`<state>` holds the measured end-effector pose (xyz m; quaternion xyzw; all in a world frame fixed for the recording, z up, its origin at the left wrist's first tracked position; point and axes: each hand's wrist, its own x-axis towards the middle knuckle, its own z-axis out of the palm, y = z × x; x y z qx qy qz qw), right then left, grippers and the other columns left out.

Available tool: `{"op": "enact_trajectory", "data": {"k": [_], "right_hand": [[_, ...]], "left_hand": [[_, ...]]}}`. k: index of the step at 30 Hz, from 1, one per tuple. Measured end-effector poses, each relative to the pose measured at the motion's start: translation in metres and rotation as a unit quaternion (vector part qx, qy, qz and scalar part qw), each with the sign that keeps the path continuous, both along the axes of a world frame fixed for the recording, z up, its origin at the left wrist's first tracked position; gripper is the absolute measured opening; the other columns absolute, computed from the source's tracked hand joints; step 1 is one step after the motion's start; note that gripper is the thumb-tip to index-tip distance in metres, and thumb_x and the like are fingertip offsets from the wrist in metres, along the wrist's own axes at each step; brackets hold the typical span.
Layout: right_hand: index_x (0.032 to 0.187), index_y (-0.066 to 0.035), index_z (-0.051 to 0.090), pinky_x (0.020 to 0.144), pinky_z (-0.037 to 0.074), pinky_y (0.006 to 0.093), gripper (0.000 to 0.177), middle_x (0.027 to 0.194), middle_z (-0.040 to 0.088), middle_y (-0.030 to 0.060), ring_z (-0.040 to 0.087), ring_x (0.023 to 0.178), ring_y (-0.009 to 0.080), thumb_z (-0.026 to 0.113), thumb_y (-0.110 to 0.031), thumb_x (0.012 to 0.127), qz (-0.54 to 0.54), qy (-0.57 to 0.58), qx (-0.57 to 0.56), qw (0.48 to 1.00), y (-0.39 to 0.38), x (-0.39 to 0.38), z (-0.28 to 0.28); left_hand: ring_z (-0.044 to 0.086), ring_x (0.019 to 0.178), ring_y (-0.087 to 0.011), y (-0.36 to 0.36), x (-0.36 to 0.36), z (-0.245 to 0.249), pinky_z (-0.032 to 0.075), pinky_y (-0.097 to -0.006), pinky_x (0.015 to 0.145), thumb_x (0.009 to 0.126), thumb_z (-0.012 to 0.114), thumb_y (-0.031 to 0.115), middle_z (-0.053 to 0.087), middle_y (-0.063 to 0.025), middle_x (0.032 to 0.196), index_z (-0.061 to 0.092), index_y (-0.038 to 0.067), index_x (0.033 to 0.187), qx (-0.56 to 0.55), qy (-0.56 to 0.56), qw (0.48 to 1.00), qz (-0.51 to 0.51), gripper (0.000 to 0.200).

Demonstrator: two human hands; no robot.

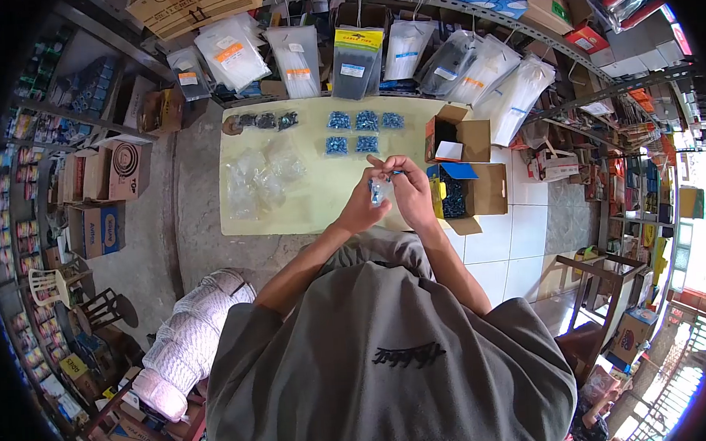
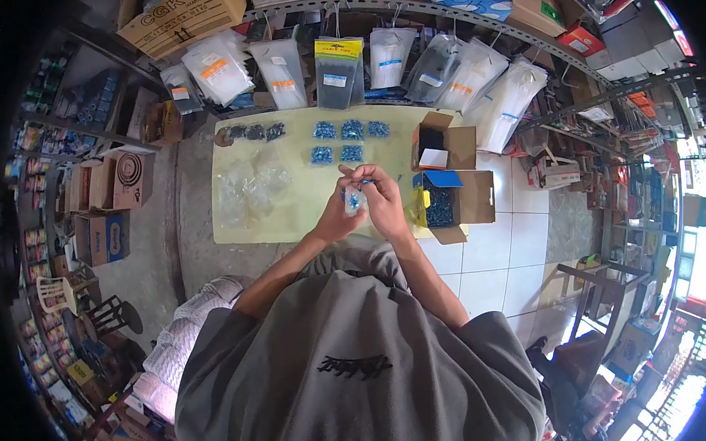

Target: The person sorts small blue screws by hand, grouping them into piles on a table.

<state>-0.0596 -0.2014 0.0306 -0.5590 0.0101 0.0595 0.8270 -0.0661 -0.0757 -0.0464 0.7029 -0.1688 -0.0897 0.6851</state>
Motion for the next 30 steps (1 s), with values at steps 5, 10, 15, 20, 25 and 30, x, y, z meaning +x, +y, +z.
{"op": "enact_trajectory", "data": {"k": [5, 10, 15, 20, 25, 30], "right_hand": [[0.097, 0.002, 0.053, 0.101, 0.038, 0.035, 0.026, 0.098, 0.063, 0.0127, 0.053, 0.121, 0.0285, 0.034, 0.009, 0.082, 0.018, 0.007, -0.005, 1.0, 0.001, 0.0, 0.004], [0.098, 0.002, 0.053, 0.103, 0.037, 0.0357, 0.025, 0.098, 0.066, 0.0138, 0.053, 0.122, 0.0288, 0.035, 0.009, 0.082, 0.03, 0.011, 0.002, 0.999, 0.001, 0.0, 0.005], [0.099, 0.002, 0.053, 0.107, 0.033, 0.0396, 0.025, 0.099, 0.068, 0.0171, 0.05, 0.124, 0.0307, 0.036, 0.01, 0.083, 0.035, 0.007, 0.028, 0.999, 0.0, 0.0, 0.001], [0.1, 0.003, 0.053, 0.108, 0.031, 0.0403, 0.025, 0.101, 0.068, 0.0186, 0.048, 0.127, 0.0318, 0.036, 0.009, 0.082, 0.052, 0.007, 0.014, 0.999, -0.001, 0.001, 0.004], [0.102, 0.003, 0.053, 0.11, 0.03, 0.0406, 0.028, 0.106, 0.066, 0.0216, 0.046, 0.129, 0.0312, 0.035, 0.009, 0.082, 0.074, 0.0, -0.007, 0.997, -0.002, 0.0, 0.007], [0.105, 0.004, 0.052, 0.111, 0.028, 0.0386, 0.031, 0.113, 0.064, 0.023, 0.045, 0.129, 0.0286, 0.033, 0.009, 0.081, 0.101, -0.017, -0.042, 0.994, -0.003, -0.001, 0.014]], "left_hand": [[0.054, 0.104, -0.0251, 0.002, 0.0, -0.002, 0.043, -0.036, 0.091, 0.074, 0.058, 0.001, 0.051, -0.0137, 0.109, 0.036, 0.003, 0.123, -0.01, 0.002, 1.0, -0.008, 0.054], [0.054, 0.108, -0.0253, 0.002, 0.0, 0.005, 0.042, -0.0369, 0.093, 0.075, 0.057, 0.0, 0.052, -0.0142, 0.114, 0.034, 0.001, 0.126, -0.022, 0.009, 0.999, -0.022, 0.056], [0.054, 0.111, -0.0288, 0.004, 0.002, 0.002, 0.042, -0.0368, 0.095, 0.075, 0.057, 0.002, 0.052, -0.0178, 0.116, 0.037, -0.002, 0.124, 0.047, -0.01, 0.999, -0.024, 0.052], [0.055, 0.108, -0.0301, 0.003, 0.001, 0.001, 0.043, -0.038, 0.092, 0.076, 0.058, 0.005, 0.053, -0.0179, 0.113, 0.041, -0.002, 0.123, 0.056, -0.022, 0.998, -0.007, 0.05], [0.054, 0.111, -0.0316, 0.003, 0.001, 0.006, 0.042, -0.0388, 0.095, 0.076, 0.056, 0.004, 0.054, -0.0188, 0.115, 0.038, -0.003, 0.127, 0.053, -0.017, 0.998, -0.015, 0.054], [0.056, 0.107, -0.0266, 0.003, 0.002, 0.015, 0.044, -0.0378, 0.091, 0.079, 0.056, 0.005, 0.055, -0.0167, 0.113, 0.041, -0.003, 0.123, 0.026, -0.024, 0.999, -0.011, 0.047]]}}
